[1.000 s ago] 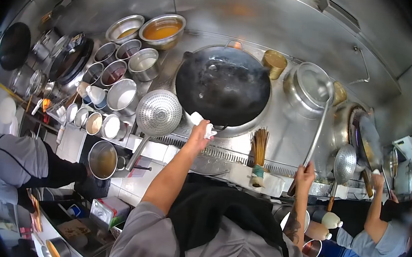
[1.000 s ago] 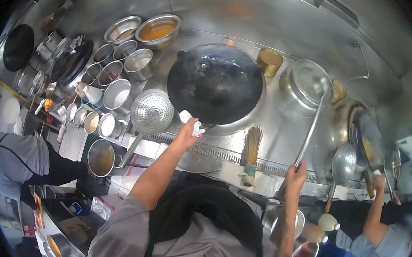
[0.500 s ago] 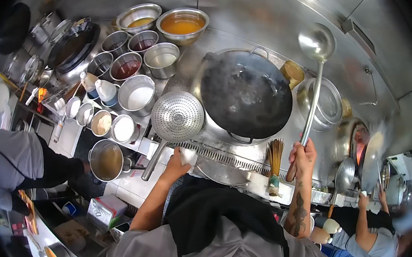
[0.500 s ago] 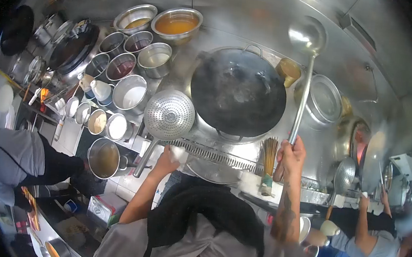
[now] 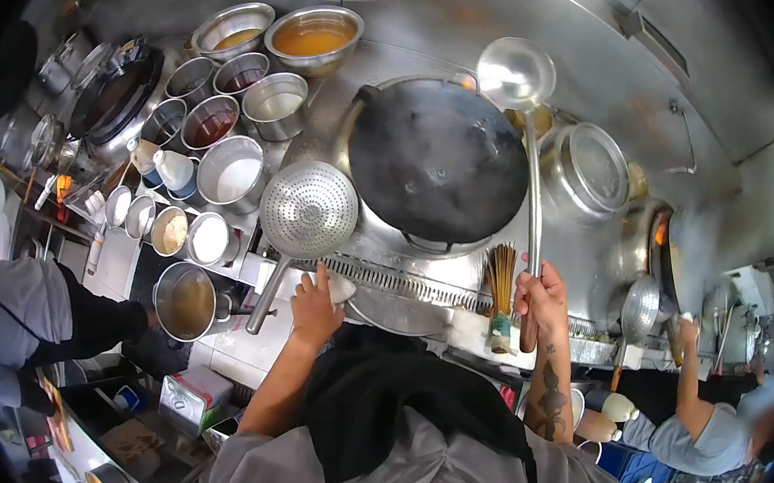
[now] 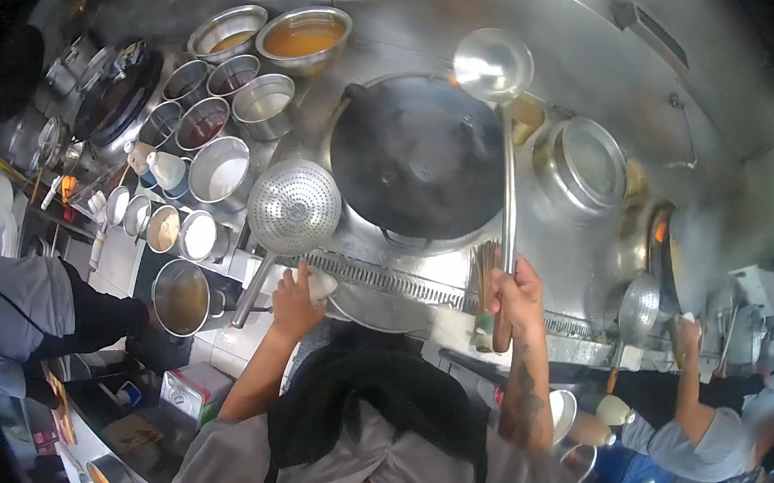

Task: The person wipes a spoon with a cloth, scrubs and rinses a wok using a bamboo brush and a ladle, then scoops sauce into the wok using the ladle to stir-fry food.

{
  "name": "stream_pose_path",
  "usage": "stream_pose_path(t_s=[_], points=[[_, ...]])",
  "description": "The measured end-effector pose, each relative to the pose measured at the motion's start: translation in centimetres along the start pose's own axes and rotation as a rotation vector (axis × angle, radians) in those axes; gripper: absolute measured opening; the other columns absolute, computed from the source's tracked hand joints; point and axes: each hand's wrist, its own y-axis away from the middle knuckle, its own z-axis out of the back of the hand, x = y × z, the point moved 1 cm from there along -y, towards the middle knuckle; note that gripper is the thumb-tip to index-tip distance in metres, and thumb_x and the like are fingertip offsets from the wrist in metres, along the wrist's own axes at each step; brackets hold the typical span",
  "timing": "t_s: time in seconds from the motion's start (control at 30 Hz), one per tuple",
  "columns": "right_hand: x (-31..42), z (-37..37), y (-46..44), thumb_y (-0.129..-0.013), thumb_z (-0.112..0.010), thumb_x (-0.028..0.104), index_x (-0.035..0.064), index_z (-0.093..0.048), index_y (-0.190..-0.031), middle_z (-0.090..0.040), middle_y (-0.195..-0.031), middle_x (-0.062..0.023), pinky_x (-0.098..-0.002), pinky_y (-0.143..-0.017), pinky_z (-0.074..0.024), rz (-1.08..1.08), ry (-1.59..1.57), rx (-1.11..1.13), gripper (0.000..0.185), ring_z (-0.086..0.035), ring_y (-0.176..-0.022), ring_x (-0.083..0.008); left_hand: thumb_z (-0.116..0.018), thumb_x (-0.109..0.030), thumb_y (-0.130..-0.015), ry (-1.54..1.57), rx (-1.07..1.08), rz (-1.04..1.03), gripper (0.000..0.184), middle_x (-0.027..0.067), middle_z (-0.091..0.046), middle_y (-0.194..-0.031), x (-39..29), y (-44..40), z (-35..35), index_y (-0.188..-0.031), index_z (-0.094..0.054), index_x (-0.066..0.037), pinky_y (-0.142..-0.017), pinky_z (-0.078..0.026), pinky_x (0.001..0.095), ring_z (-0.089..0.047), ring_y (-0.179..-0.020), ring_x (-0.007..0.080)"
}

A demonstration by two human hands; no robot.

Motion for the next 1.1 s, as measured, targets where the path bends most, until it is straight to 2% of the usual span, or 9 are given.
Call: stream_pose_path(t_s=[0.13, 0.17, 0.3, 0.4, 0.63, 0.73, 0.77, 0.97, 1.1], points=[[-2.5, 2.5, 1.3, -0.087, -0.049, 0.002, -0.0023, -0.051, -0.114, -0.050, -0.061, 0.0008, -0.0219, -0.038, -0.0347, 0.041, 0.271, -0.022, 0.028, -0.045, -0.042, -0.0070, -0.068, -0.021, -0.073, 0.266, -0.099, -0.132, 0.066, 0.0265, -0.053, -0.105, -2.0, 3.8, 0.6, -0.127, -0.040, 0.004, -0.082, -0.047, 0.0450, -0.054, -0.094, 0.0409], [-3.2, 3.2, 1.8, -0.087, -0.050, 0.002, -0.0036, -0.052, -0.112, -0.049, -0.059, 0.0023, -0.0218, -0.039, -0.0351, 0.051, 0.315, -0.051, 0.026, -0.044, -0.041, -0.0059, -0.067, -0.021, -0.077, 0.414, -0.142, -0.236, 0.050, 0.0246, -0.057, -0.103, -2.5, 5.0, -0.3, -0.117, -0.051, 0.005, -0.083, -0.046, 0.0423, -0.056, -0.095, 0.0382], [-5.7, 6.5, 3.4, -0.086, -0.053, 0.007, -0.0047, -0.052, -0.112, -0.050, -0.058, -0.0003, -0.0238, -0.040, -0.0363, -0.069, 0.320, -0.053, 0.028, -0.046, -0.043, -0.0071, -0.064, -0.027, -0.078, 0.739, 0.458, -0.091, 0.039, 0.0208, -0.063, -0.094, -4.8, 9.5, -10.5, -0.100, -0.061, 0.004, -0.078, -0.048, 0.0426, -0.060, -0.088, 0.0367], [-6.0, 8.0, 4.8, -0.086, -0.051, 0.004, -0.0035, -0.053, -0.108, -0.048, -0.059, 0.0018, -0.0223, -0.038, -0.0341, -0.084, 0.304, -0.015, 0.023, -0.044, -0.041, -0.0059, -0.061, -0.030, -0.079, 0.841, 0.657, -0.298, 0.044, 0.0227, -0.063, -0.096, -8.0, 10.8, -19.3, -0.105, -0.059, 0.005, -0.079, -0.048, 0.0419, -0.061, -0.091, 0.0354], [-6.5, 10.3, 8.1, -0.086, -0.054, 0.004, -0.0024, -0.051, -0.113, -0.048, -0.059, 0.0004, -0.0228, -0.039, -0.0359, -0.205, 0.320, -0.032, 0.028, -0.045, -0.042, -0.0075, -0.061, -0.032, -0.076, 0.399, 0.549, -0.767, 0.069, 0.0295, -0.046, -0.125, -18.5, 11.5, -27.3, -0.124, -0.039, 0.012, -0.103, -0.033, 0.0476, -0.043, -0.118, 0.0433], [-7.0, 10.8, 9.3, -0.086, -0.054, 0.004, -0.0030, -0.049, -0.117, -0.049, -0.061, -0.0002, -0.0229, -0.040, -0.0368, -0.206, 0.312, -0.028, 0.032, -0.046, -0.043, -0.0077, -0.056, -0.032, -0.077, 0.163, 0.790, -0.802, 0.076, 0.0287, -0.031, -0.139, -21.2, 11.1, -29.6, -0.135, -0.031, 0.010, -0.109, -0.023, 0.0512, -0.026, -0.133, 0.0417], [-7.1, 11.1, 9.6, -0.087, -0.054, 0.004, -0.0032, -0.049, -0.117, -0.049, -0.060, 0.0001, -0.0233, -0.041, -0.0375, -0.216, 0.307, -0.018, 0.032, -0.046, -0.044, -0.0076, -0.054, -0.031, -0.078, 0.154, 0.661, -0.826, 0.074, 0.0273, -0.033, -0.139, -21.4, 11.5, -30.1, -0.136, -0.030, 0.009, -0.112, -0.016, 0.0501, -0.026, -0.134, 0.0408], [-8.4, 12.9, 11.0, -0.087, -0.053, -0.001, -0.0026, -0.046, -0.120, -0.055, -0.074, -0.0047, -0.0216, -0.040, -0.0366, -0.258, 0.106, 0.036, 0.034, -0.046, -0.045, -0.0089, -0.051, -0.026, -0.080, 0.201, 0.867, -0.706, 0.068, 0.0279, -0.033, -0.139, -22.2, 12.5, -33.3, -0.135, -0.033, 0.009, -0.112, -0.017, 0.0498, -0.028, -0.133, 0.0406], [-8.6, 13.3, 11.2, -0.087, -0.054, 0.000, -0.0026, -0.046, -0.119, -0.051, -0.072, -0.0038, -0.0220, -0.040, -0.0369, -0.277, 0.039, 0.042, 0.033, -0.046, -0.047, -0.0091, -0.048, -0.025, -0.083, 0.164, 0.749, -0.671, 0.064, 0.0268, -0.036, -0.138, -23.3, 13.0, -34.3, -0.135, -0.032, 0.008, -0.112, -0.017, 0.0494, -0.030, -0.132, 0.0395]])
